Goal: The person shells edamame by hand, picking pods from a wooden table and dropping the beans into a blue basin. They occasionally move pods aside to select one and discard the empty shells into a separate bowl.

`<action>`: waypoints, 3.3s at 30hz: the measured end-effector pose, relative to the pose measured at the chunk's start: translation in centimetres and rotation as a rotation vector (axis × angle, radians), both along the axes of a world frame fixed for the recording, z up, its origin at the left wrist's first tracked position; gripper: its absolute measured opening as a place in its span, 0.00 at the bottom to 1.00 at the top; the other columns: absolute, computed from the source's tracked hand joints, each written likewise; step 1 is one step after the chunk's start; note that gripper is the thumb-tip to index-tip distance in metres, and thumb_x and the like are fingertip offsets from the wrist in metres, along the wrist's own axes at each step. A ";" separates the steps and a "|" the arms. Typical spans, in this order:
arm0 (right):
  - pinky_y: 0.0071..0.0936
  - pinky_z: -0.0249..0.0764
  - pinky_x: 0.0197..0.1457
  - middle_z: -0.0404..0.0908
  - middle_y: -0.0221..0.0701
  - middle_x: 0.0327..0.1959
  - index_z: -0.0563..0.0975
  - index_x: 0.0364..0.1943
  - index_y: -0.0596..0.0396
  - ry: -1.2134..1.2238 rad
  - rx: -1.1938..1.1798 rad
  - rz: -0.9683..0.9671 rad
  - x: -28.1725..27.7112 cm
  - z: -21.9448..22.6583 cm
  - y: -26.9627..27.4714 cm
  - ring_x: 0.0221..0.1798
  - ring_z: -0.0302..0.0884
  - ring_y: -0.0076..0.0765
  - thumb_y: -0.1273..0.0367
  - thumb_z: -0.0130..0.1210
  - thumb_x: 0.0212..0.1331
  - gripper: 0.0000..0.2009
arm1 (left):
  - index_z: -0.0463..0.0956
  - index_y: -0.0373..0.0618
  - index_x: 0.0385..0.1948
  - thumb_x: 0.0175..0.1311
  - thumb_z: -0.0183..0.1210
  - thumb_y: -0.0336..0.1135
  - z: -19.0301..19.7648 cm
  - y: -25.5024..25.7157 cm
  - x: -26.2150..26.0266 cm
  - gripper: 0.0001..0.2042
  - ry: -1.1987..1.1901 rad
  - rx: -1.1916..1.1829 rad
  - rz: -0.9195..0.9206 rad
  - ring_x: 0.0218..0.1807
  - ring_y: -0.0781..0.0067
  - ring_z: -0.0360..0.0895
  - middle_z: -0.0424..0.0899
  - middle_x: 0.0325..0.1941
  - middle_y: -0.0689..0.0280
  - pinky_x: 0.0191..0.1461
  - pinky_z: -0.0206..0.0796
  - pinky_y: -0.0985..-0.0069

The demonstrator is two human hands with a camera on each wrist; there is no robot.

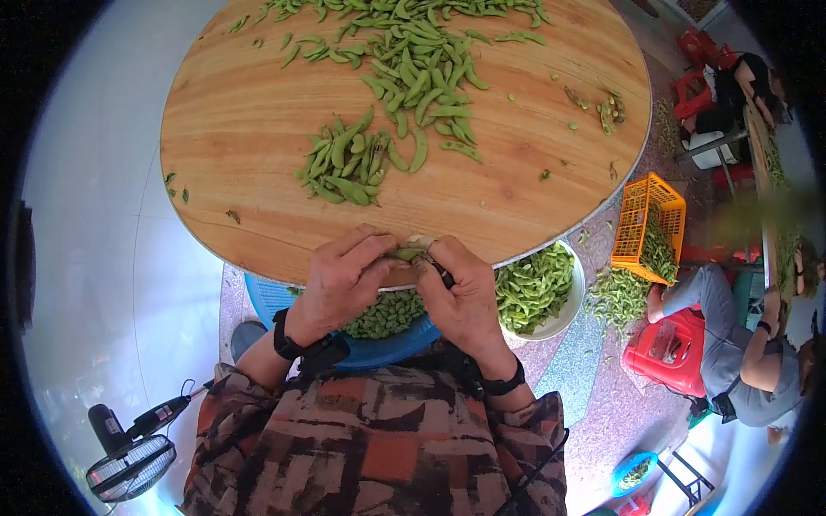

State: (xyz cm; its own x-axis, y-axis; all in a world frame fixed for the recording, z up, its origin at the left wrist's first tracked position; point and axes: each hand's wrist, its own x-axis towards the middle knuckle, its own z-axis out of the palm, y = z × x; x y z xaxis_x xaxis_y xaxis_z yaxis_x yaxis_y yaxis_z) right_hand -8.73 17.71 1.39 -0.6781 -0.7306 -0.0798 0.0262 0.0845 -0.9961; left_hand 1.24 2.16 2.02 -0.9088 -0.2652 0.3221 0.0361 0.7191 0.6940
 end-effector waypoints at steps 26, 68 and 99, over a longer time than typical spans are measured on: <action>0.29 0.72 0.32 0.75 0.39 0.30 0.78 0.41 0.62 0.510 0.113 -0.037 0.3 0.6 -0.8 0.28 0.76 0.41 0.79 0.55 0.57 0.08 | 0.73 0.35 0.51 0.77 0.46 0.37 -0.6 -1.5 0.2 0.14 -0.388 1.288 -0.215 0.31 0.81 0.76 0.79 0.35 0.66 0.31 0.67 0.83; 0.25 0.76 0.34 0.81 0.40 0.35 0.80 0.44 0.60 0.714 -0.069 -0.214 -0.3 0.6 -0.1 0.32 0.81 0.39 0.81 0.62 0.52 0.14 | 0.74 0.37 0.51 0.73 0.49 0.32 -1.4 -1.1 2.8 0.12 -0.397 1.448 -0.300 0.29 0.80 0.70 0.77 0.31 0.69 0.32 0.61 0.81; 0.13 0.62 0.28 0.74 0.23 0.31 0.78 0.50 0.62 -0.050 -0.063 0.035 -1.1 0.2 -1.9 0.25 0.64 0.13 0.75 0.52 0.65 0.11 | 0.80 0.35 0.43 0.63 0.60 0.24 0.1 -2.1 -0.2 0.08 -0.182 0.516 0.065 0.33 0.84 0.74 0.82 0.32 0.68 0.36 0.67 0.81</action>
State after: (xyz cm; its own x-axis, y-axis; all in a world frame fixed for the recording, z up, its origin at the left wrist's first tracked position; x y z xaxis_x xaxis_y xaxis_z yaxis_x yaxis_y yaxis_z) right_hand -9.85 15.81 1.60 -0.6486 -0.7583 -0.0660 0.0743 0.0232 -0.9970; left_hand 1.02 0.07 2.14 -0.9142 -0.4043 -0.0257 -0.1506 0.2803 0.9480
